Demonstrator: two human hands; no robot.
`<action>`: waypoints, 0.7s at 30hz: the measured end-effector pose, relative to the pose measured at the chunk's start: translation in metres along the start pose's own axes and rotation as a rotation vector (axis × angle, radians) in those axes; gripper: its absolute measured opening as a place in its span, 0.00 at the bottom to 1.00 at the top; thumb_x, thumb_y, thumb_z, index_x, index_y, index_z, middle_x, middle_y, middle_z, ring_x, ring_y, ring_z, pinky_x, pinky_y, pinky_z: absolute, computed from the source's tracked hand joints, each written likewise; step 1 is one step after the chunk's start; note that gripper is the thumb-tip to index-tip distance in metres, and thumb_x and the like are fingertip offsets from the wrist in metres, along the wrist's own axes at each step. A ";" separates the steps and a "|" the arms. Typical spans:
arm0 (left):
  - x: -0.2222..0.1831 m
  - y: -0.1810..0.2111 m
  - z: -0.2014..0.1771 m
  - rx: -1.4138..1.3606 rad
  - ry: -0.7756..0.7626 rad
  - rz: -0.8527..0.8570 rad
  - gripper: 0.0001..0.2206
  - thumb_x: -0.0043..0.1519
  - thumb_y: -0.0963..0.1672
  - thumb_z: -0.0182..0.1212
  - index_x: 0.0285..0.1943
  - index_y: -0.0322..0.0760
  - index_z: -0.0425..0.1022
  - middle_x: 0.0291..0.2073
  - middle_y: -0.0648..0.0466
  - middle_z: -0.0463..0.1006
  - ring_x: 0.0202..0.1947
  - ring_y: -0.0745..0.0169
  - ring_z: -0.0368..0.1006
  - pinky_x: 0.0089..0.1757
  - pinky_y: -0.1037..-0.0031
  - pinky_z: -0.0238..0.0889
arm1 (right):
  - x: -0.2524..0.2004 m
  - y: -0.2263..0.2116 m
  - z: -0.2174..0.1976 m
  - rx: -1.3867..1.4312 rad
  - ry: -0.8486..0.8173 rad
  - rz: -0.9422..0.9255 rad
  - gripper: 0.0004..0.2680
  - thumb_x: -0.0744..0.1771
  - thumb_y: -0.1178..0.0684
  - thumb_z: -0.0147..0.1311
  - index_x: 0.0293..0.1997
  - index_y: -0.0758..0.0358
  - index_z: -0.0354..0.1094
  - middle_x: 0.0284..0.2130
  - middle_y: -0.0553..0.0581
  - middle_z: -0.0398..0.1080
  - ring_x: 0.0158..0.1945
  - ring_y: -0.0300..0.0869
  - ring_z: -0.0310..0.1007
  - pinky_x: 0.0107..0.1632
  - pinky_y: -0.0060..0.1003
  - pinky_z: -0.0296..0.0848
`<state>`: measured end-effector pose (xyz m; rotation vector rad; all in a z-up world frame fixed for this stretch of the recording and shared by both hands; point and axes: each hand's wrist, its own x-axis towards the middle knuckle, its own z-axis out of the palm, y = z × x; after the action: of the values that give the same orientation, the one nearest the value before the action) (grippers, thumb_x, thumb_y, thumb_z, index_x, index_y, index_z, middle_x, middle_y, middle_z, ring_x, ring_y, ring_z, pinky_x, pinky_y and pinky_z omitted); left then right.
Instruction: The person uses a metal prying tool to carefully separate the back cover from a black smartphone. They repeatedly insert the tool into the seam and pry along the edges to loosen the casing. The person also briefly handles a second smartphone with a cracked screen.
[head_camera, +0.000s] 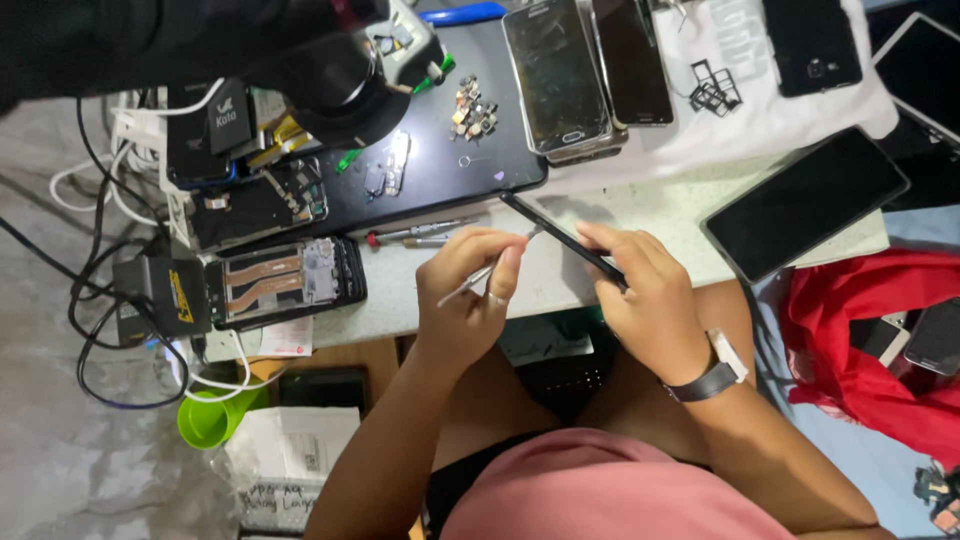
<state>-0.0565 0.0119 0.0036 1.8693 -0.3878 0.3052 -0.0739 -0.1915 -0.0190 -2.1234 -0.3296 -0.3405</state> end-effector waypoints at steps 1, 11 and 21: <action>-0.001 0.000 0.000 -0.005 0.003 -0.025 0.03 0.67 0.38 0.62 0.46 0.31 0.78 0.39 0.50 0.80 0.36 0.65 0.77 0.40 0.76 0.71 | -0.001 -0.003 0.000 -0.043 -0.011 -0.010 0.19 0.60 0.70 0.53 0.56 0.65 0.69 0.46 0.63 0.75 0.50 0.57 0.75 0.52 0.44 0.74; -0.007 -0.005 0.005 0.017 0.010 -0.319 0.06 0.63 0.40 0.69 0.45 0.30 0.82 0.30 0.50 0.82 0.28 0.68 0.72 0.32 0.78 0.65 | -0.004 -0.005 0.006 0.011 -0.038 0.013 0.20 0.60 0.72 0.49 0.58 0.65 0.68 0.50 0.66 0.74 0.53 0.57 0.76 0.53 0.41 0.75; -0.036 -0.044 0.044 -0.241 0.203 0.090 0.05 0.69 0.35 0.58 0.51 0.26 0.73 0.48 0.39 0.80 0.52 0.52 0.81 0.53 0.70 0.75 | -0.002 0.005 0.004 0.005 -0.051 0.049 0.19 0.59 0.72 0.49 0.53 0.65 0.70 0.46 0.65 0.75 0.48 0.57 0.77 0.45 0.42 0.75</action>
<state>-0.0700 -0.0126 -0.0625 1.5710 -0.3533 0.4837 -0.0732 -0.1914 -0.0253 -2.1346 -0.3069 -0.2565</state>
